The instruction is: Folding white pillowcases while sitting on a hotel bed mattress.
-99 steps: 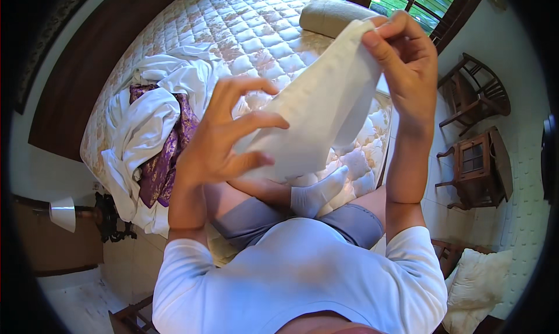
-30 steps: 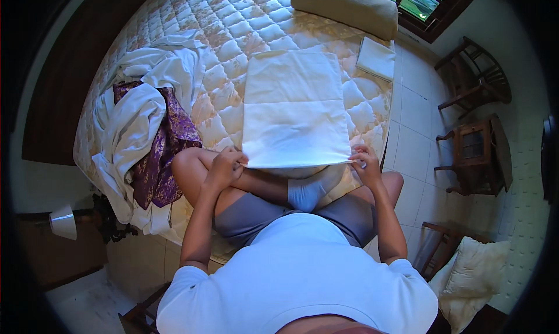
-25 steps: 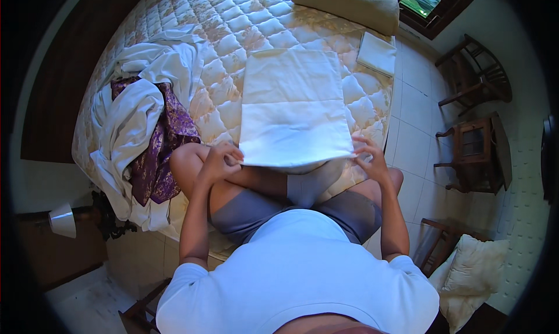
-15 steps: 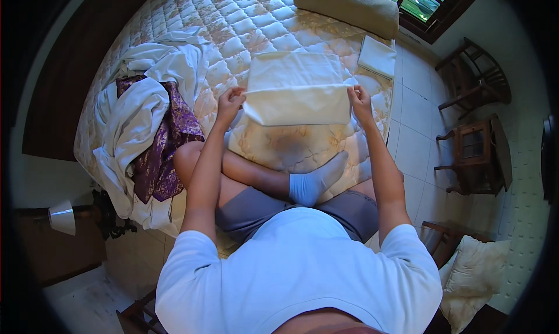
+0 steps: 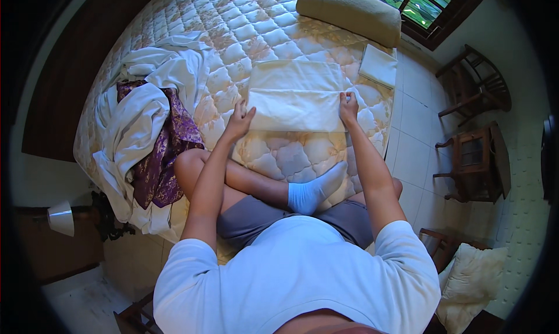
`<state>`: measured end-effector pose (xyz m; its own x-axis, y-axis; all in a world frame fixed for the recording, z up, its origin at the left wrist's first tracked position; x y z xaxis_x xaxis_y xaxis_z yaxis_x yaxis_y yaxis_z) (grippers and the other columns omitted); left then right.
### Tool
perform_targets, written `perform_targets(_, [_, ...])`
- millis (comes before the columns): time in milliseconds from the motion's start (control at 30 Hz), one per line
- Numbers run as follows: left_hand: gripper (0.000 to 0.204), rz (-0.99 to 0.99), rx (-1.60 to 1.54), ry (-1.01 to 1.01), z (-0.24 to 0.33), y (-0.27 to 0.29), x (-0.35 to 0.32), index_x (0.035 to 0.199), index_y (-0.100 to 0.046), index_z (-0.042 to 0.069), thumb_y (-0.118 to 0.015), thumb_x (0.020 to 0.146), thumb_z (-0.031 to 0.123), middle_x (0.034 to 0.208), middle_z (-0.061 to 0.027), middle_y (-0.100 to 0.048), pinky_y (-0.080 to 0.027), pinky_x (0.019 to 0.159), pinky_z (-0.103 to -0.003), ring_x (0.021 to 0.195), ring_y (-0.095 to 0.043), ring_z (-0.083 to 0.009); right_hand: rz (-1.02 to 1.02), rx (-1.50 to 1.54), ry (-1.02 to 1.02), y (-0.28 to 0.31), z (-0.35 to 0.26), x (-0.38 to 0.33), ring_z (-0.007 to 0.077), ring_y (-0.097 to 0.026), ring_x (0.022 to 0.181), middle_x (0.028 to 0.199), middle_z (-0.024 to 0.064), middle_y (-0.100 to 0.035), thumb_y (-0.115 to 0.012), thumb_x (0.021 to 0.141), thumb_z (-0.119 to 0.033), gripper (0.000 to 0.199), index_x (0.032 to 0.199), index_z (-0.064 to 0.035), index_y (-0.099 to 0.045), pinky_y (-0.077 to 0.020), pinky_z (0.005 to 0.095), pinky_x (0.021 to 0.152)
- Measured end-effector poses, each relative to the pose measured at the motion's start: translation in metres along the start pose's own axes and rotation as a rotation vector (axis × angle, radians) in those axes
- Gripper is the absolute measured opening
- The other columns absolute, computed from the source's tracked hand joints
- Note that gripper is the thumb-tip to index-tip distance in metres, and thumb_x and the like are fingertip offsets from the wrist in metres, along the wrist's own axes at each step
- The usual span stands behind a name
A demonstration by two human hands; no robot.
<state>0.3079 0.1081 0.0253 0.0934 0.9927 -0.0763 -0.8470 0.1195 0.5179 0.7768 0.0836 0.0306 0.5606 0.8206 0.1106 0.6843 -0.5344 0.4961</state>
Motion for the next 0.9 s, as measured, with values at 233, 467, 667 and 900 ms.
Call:
perform_targets(233, [0.055,0.098,0.131,0.036,0.021,0.009,-0.023,0.145,-0.056,0.012,-0.066,0.1,0.043,0.103,-0.02,-0.079,-0.055,0.089,-0.05,0.098,-0.075,-0.0387,0.019,-0.021,0.003,0.003,-0.012,-0.008,0.0476,-0.071,0.102,0.105,0.0283,-0.073,-0.069,0.101,-0.042,0.045,0.125,-0.0046,-0.06,-0.053,0.0511,0.089])
perform_targets(467, [0.046,0.196,0.223,0.026,0.023,0.011,-0.034,0.141,-0.058,0.015,-0.065,0.1,0.035,0.1,-0.0189,-0.078,-0.055,0.087,-0.053,0.099,-0.073,-0.0428,0.023,-0.081,-0.022,0.038,-0.024,-0.057,0.0427,-0.072,0.093,0.098,0.0268,-0.073,-0.071,0.1,-0.032,0.061,0.15,-0.0078,-0.044,-0.0528,0.0506,0.082])
perform_targets(667, [0.046,0.12,0.264,0.051,0.017,0.008,-0.062,0.14,-0.058,0.012,-0.064,0.1,0.032,0.098,-0.0195,-0.078,-0.054,0.087,-0.054,0.097,-0.072,-0.0437,-0.006,-0.02,0.056,0.061,-0.038,-0.102,0.0362,-0.068,0.073,0.078,0.0186,-0.066,-0.07,0.099,-0.017,0.055,0.148,-0.0074,-0.047,-0.0493,0.0495,0.069])
perform_targets(900, [0.043,0.156,0.303,0.051,0.035,0.012,-0.088,0.139,-0.058,0.012,-0.066,0.098,0.025,0.093,-0.0192,-0.076,-0.054,0.083,-0.055,0.094,-0.072,-0.0428,-0.047,-0.044,0.177,0.06,-0.053,-0.102,0.0431,-0.066,0.074,0.078,0.0214,-0.065,-0.066,0.101,-0.018,0.046,0.144,-0.008,-0.053,-0.0496,0.052,0.07])
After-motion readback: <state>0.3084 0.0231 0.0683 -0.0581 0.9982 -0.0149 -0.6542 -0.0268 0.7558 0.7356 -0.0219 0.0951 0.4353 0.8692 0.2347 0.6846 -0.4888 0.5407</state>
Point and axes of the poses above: each hand's wrist, its own x-axis towards the middle knuckle, its own y-axis out of the back of the hand, z = x × y, the point moved 8 cm from there along x, towards the middle knuckle
